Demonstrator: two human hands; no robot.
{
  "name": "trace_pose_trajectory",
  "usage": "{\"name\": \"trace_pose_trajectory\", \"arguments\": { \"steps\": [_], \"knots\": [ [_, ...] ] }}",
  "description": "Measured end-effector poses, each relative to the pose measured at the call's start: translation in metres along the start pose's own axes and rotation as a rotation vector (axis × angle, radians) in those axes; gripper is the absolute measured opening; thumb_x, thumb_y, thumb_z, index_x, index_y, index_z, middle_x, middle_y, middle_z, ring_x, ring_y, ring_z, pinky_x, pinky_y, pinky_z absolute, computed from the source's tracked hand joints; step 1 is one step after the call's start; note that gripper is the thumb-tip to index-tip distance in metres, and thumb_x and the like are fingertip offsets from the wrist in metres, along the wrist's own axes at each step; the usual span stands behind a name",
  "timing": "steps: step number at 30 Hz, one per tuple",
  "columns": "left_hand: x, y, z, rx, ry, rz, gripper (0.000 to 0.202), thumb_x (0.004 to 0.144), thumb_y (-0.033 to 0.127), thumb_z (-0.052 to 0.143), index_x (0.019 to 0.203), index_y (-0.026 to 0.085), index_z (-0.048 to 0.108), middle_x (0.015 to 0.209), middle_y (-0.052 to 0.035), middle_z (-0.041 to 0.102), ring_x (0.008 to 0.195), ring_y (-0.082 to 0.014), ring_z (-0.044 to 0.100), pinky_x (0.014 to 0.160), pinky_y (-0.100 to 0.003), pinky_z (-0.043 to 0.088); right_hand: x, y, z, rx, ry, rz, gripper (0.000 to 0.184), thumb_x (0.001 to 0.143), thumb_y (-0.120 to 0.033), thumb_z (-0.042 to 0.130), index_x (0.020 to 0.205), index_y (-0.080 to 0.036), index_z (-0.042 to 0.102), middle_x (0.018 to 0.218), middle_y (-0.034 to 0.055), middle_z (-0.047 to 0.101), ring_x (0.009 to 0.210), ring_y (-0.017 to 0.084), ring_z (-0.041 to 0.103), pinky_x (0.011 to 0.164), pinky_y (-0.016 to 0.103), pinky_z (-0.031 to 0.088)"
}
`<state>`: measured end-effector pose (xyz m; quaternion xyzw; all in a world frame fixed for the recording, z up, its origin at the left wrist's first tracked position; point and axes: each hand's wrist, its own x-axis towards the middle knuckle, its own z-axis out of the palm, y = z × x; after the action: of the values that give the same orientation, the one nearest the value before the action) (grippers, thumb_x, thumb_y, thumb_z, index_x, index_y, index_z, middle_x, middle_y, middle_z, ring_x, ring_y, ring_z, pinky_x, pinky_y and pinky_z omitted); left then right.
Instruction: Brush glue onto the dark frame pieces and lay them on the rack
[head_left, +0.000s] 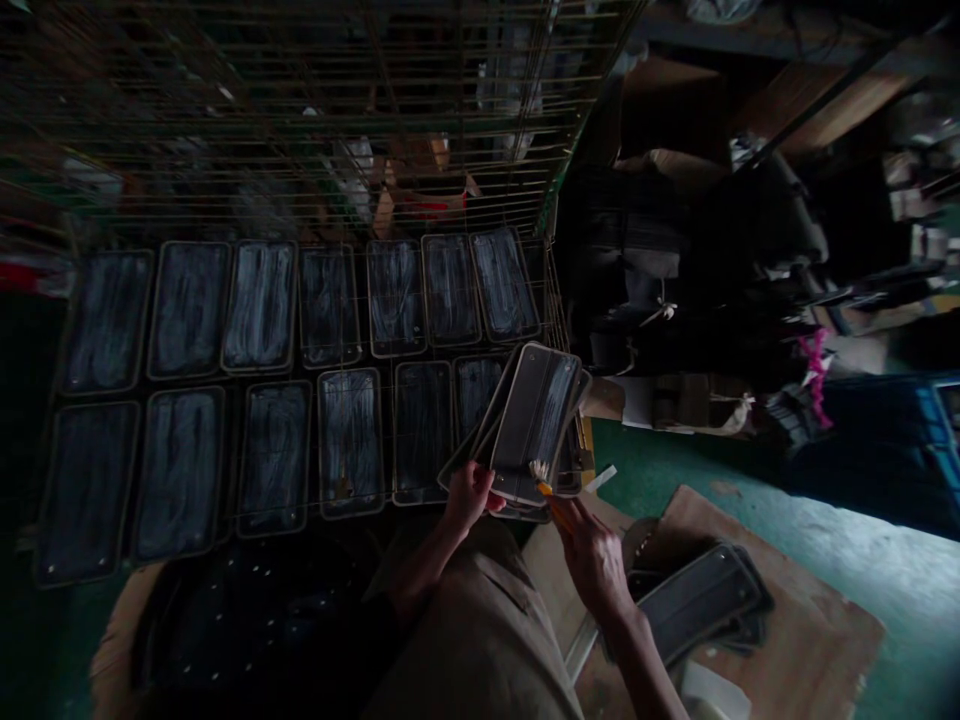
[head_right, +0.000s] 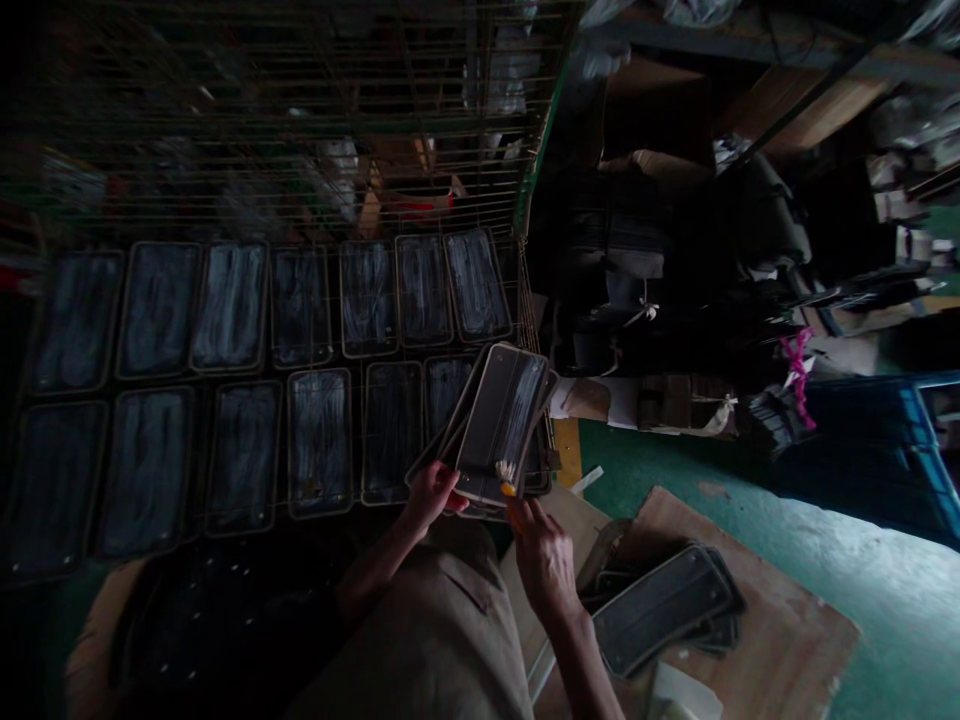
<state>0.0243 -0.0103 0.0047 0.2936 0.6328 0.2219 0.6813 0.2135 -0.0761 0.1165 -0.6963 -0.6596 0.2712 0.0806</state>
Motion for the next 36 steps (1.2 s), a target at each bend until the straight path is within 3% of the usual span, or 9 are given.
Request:
{"name": "trace_pose_trajectory", "arguments": {
  "steps": [3,5,11,16,20,26,29,32,36],
  "knots": [
    [-0.001,0.003,0.0,-0.02,-0.008,-0.019,0.024,0.084,0.039,0.06,0.081,0.019,0.047,0.051,0.0013,0.062,0.045,-0.021,0.067,0.038,-0.023,0.049,-0.006,-0.004,-0.01,0.087,-0.072,0.006,0.027,0.1,-0.028,0.041,0.119,-0.027,0.059,0.098,0.002,0.067,0.075,0.014,0.065,0.062,0.022,0.046],
    [-0.002,0.004,-0.001,-0.07,-0.017,-0.03,0.026,0.082,0.038,0.065,0.081,0.019,0.046,0.055,0.0027,0.062,0.045,-0.0205,0.068,0.038,-0.024,0.051,0.007,-0.004,-0.027,0.107,-0.045,0.005,0.026,0.1,-0.031,0.041,0.119,-0.028,0.059,0.102,0.0011,0.067,0.076,0.014,0.066,0.063,0.022,0.046],
    [-0.002,0.002,-0.003,-0.13,-0.062,-0.018,0.032,0.073,0.035,0.074,0.084,0.017,0.049,0.061,0.0038,0.063,0.046,-0.0184,0.067,0.04,-0.024,0.053,0.106,0.004,-0.067,-0.048,0.278,-0.108,0.029,0.099,-0.027,0.043,0.121,-0.025,0.061,0.106,0.0039,0.066,0.08,0.015,0.064,0.062,0.023,0.043],
    [-0.001,-0.002,-0.004,-0.104,-0.062,0.003,0.025,0.075,0.032,0.071,0.084,0.017,0.053,0.059,0.0034,0.063,0.046,-0.0182,0.067,0.04,-0.023,0.053,0.164,0.013,-0.055,-0.199,0.334,-0.159,0.034,0.095,-0.016,0.043,0.123,-0.024,0.061,0.106,0.0049,0.065,0.077,0.016,0.061,0.056,0.024,0.038],
    [0.0,-0.006,-0.003,-0.127,-0.038,0.016,0.024,0.076,0.03,0.071,0.085,0.017,0.053,0.06,0.0035,0.062,0.045,-0.0178,0.067,0.04,-0.023,0.052,0.141,0.012,-0.033,-0.235,0.218,-0.205,0.036,0.091,-0.011,0.044,0.122,-0.021,0.06,0.103,0.0057,0.065,0.073,0.015,0.06,0.057,0.025,0.039],
    [-0.001,-0.006,-0.004,-0.143,-0.038,-0.011,0.02,0.078,0.028,0.067,0.086,0.016,0.054,0.063,0.0022,0.064,0.045,-0.0171,0.067,0.04,-0.022,0.051,0.036,-0.009,0.001,-0.082,0.028,-0.26,0.033,0.097,-0.014,0.04,0.122,-0.022,0.058,0.1,0.007,0.065,0.077,0.016,0.061,0.065,0.025,0.045],
    [-0.004,-0.004,-0.004,-0.145,-0.046,-0.023,0.018,0.079,0.027,0.066,0.086,0.016,0.054,0.062,0.0016,0.064,0.046,-0.017,0.067,0.041,-0.022,0.051,0.004,-0.018,0.003,0.033,-0.081,-0.225,0.031,0.098,-0.017,0.039,0.122,-0.024,0.058,0.103,0.0056,0.066,0.077,0.016,0.062,0.065,0.025,0.047],
    [-0.005,0.0,-0.004,-0.164,-0.035,-0.057,0.016,0.079,0.025,0.066,0.085,0.016,0.054,0.061,0.0026,0.063,0.045,-0.0163,0.066,0.041,-0.022,0.052,0.008,-0.02,-0.013,0.182,-0.13,-0.154,0.026,0.099,-0.022,0.042,0.119,-0.026,0.059,0.103,0.0033,0.066,0.08,0.014,0.065,0.068,0.023,0.05],
    [-0.006,0.004,-0.003,-0.174,-0.031,-0.057,0.018,0.076,0.023,0.068,0.083,0.015,0.053,0.059,0.0044,0.06,0.043,-0.0155,0.065,0.039,-0.022,0.051,0.06,-0.017,-0.045,0.133,0.046,-0.147,0.027,0.099,-0.027,0.043,0.119,-0.025,0.061,0.102,0.0039,0.066,0.079,0.015,0.064,0.07,0.025,0.05]
  ]
}}
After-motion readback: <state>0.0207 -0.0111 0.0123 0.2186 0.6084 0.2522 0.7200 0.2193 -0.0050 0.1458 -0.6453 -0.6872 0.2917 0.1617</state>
